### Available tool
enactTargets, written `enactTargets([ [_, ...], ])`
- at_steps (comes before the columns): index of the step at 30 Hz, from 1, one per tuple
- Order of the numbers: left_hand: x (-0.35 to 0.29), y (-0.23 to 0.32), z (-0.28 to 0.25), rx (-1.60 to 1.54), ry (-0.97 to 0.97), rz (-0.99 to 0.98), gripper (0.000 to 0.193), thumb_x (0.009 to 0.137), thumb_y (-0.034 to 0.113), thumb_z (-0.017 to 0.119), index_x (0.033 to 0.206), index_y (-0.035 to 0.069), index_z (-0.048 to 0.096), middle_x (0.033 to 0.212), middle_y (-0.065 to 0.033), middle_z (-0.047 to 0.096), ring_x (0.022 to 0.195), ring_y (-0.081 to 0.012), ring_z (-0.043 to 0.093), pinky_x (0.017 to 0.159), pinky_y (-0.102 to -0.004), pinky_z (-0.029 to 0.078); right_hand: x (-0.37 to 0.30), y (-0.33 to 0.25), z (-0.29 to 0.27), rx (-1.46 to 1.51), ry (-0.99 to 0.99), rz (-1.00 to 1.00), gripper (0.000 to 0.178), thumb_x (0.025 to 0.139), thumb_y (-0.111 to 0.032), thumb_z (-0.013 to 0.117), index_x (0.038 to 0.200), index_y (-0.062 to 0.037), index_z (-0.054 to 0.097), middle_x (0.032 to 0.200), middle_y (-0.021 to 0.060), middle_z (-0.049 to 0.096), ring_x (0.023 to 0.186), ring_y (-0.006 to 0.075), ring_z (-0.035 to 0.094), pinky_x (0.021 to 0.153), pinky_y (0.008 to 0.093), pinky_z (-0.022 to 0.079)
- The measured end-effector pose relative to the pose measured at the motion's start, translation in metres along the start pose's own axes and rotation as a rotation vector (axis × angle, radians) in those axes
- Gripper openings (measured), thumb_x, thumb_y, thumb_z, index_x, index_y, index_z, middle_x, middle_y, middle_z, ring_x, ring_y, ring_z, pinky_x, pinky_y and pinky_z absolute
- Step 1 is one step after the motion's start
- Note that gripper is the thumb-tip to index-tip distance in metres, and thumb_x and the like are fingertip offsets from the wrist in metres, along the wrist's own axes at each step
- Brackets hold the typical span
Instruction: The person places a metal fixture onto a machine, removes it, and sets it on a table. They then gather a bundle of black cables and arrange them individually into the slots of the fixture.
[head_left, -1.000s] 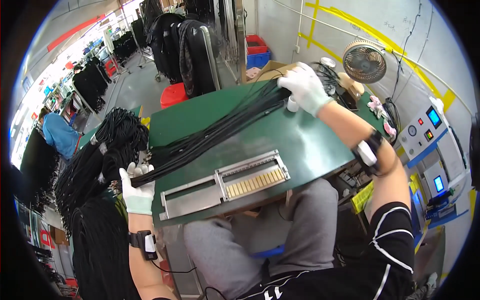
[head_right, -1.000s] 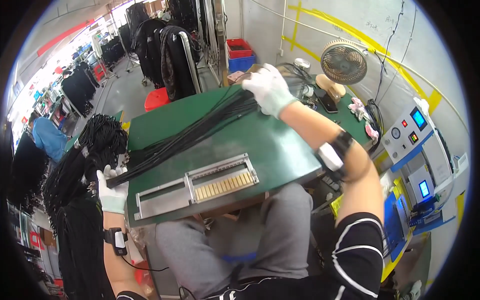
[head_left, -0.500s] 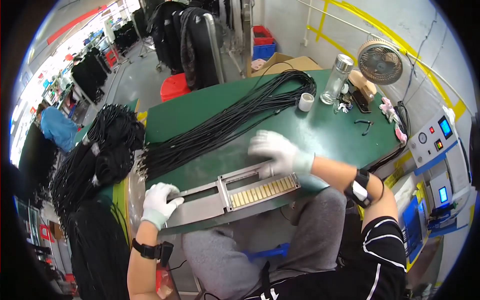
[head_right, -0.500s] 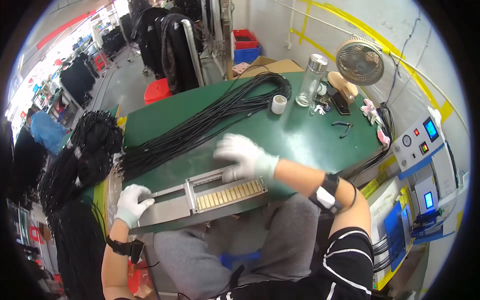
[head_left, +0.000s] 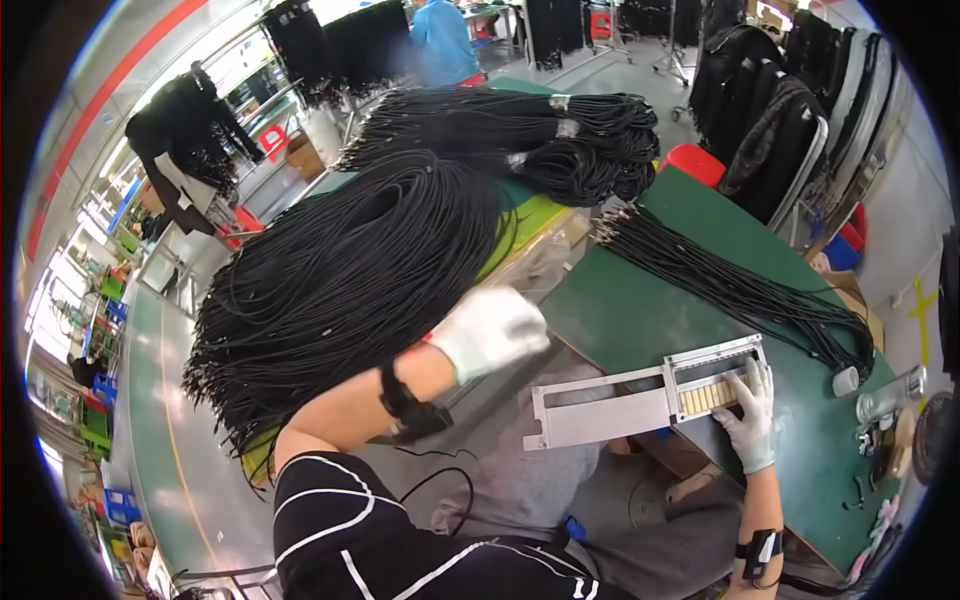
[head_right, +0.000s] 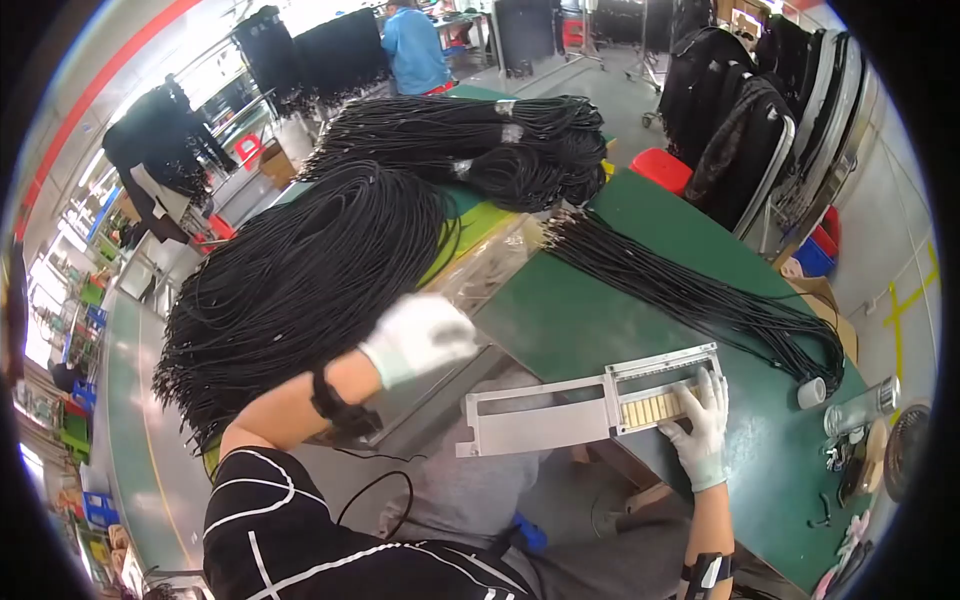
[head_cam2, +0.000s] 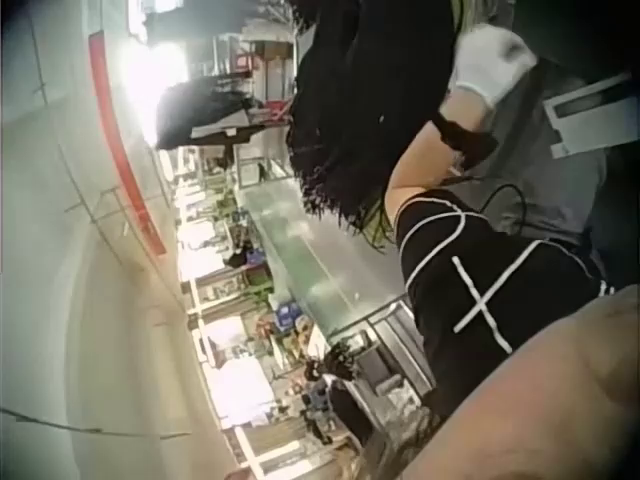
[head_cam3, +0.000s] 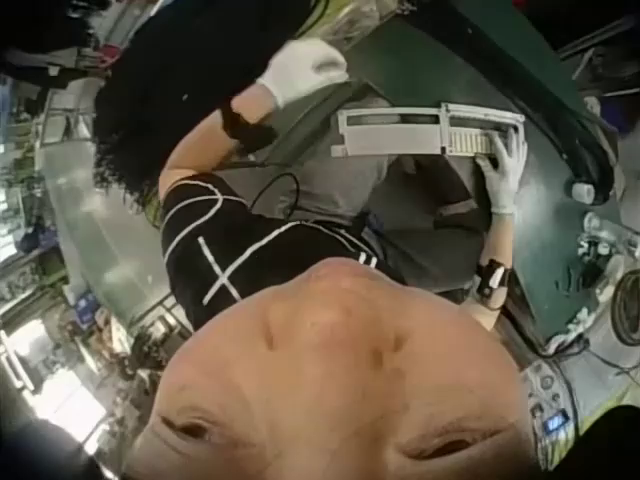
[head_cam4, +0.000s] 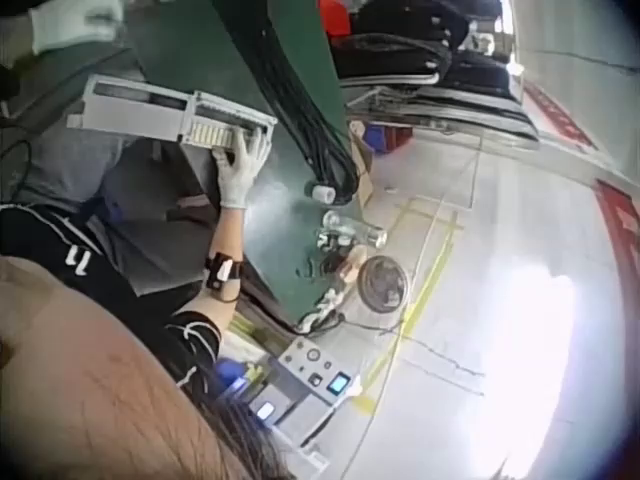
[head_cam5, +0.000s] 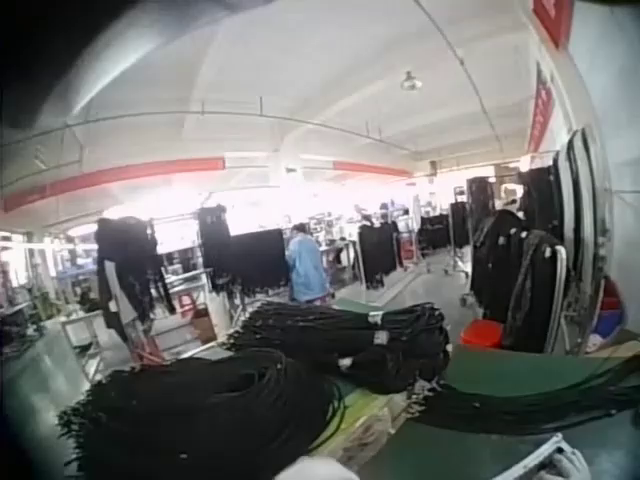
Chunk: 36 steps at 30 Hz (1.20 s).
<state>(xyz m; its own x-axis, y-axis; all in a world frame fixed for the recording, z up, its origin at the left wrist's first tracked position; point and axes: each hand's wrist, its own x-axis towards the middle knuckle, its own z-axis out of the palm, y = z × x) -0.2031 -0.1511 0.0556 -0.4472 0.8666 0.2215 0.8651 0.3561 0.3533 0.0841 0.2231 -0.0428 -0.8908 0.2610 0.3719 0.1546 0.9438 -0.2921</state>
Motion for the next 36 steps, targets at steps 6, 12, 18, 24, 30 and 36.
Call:
enactTargets([
  [6,-0.029,-0.135,-0.111,0.459,0.632,-0.571,0.040,0.091,0.046,0.066,0.097,0.007,0.075,0.101,-0.0164,0.073,0.101,-0.0343,0.067,0.091,-0.0414,0.051,0.002,-0.002,-0.004,0.001,0.008,0.004,0.065,0.074,-0.045,0.080,0.127,-0.0094,0.067,0.148,0.0220,0.049,0.142,0.0455,0.037,0.119,0.0543,0.028],
  [12,0.018,-0.212,-0.096,0.278,0.235,-0.713,0.067,0.089,0.069,0.056,0.110,0.008,0.075,0.115,-0.0162,0.072,0.112,-0.0342,0.067,0.094,-0.0442,0.052,-0.001,0.009,-0.002,-0.015,0.012,-0.027,0.065,0.075,-0.046,0.081,0.126,-0.0095,0.067,0.144,0.0203,0.053,0.140,0.0439,0.040,0.119,0.0539,0.028],
  [18,0.046,-0.185,-0.102,0.298,0.310,-0.776,0.058,0.087,0.058,0.067,0.109,0.005,0.073,0.109,-0.0153,0.073,0.099,-0.0345,0.069,0.089,-0.0422,0.053,-0.001,0.008,0.002,0.020,0.075,-0.032,0.067,0.071,-0.049,0.081,0.122,-0.0094,0.068,0.136,0.0210,0.058,0.134,0.0437,0.045,0.119,0.0562,0.028],
  [24,0.026,-0.207,-0.099,-0.774,0.795,-0.621,0.031,0.092,0.029,0.071,0.106,0.002,0.068,0.097,-0.0141,0.073,0.073,-0.0232,0.067,0.065,-0.0311,0.053,0.000,0.005,-0.002,0.027,0.046,-0.029,0.062,0.071,-0.037,0.082,0.123,-0.0071,0.068,0.139,0.0195,0.057,0.138,0.0430,0.043,0.119,0.0525,0.029],
  [30,0.010,-0.204,-0.107,-1.179,0.725,-0.555,0.025,0.099,0.022,0.060,0.112,0.000,0.060,0.095,-0.0167,0.072,0.068,-0.0190,0.065,0.057,-0.0274,0.052,0.000,0.004,-0.002,0.059,0.042,-0.006,0.060,0.072,-0.034,0.081,0.122,-0.0057,0.068,0.139,0.0189,0.058,0.138,0.0421,0.043,0.120,0.0516,0.029],
  [36,0.005,-0.197,-0.106,-1.227,0.726,-0.532,0.026,0.101,0.022,0.056,0.117,0.001,0.058,0.102,-0.0196,0.073,0.075,-0.0227,0.069,0.063,-0.0307,0.057,-0.004,0.012,0.001,0.219,0.100,0.040,0.055,0.077,-0.038,0.078,0.121,-0.0060,0.070,0.135,0.0180,0.061,0.135,0.0397,0.047,0.120,0.0523,0.028],
])
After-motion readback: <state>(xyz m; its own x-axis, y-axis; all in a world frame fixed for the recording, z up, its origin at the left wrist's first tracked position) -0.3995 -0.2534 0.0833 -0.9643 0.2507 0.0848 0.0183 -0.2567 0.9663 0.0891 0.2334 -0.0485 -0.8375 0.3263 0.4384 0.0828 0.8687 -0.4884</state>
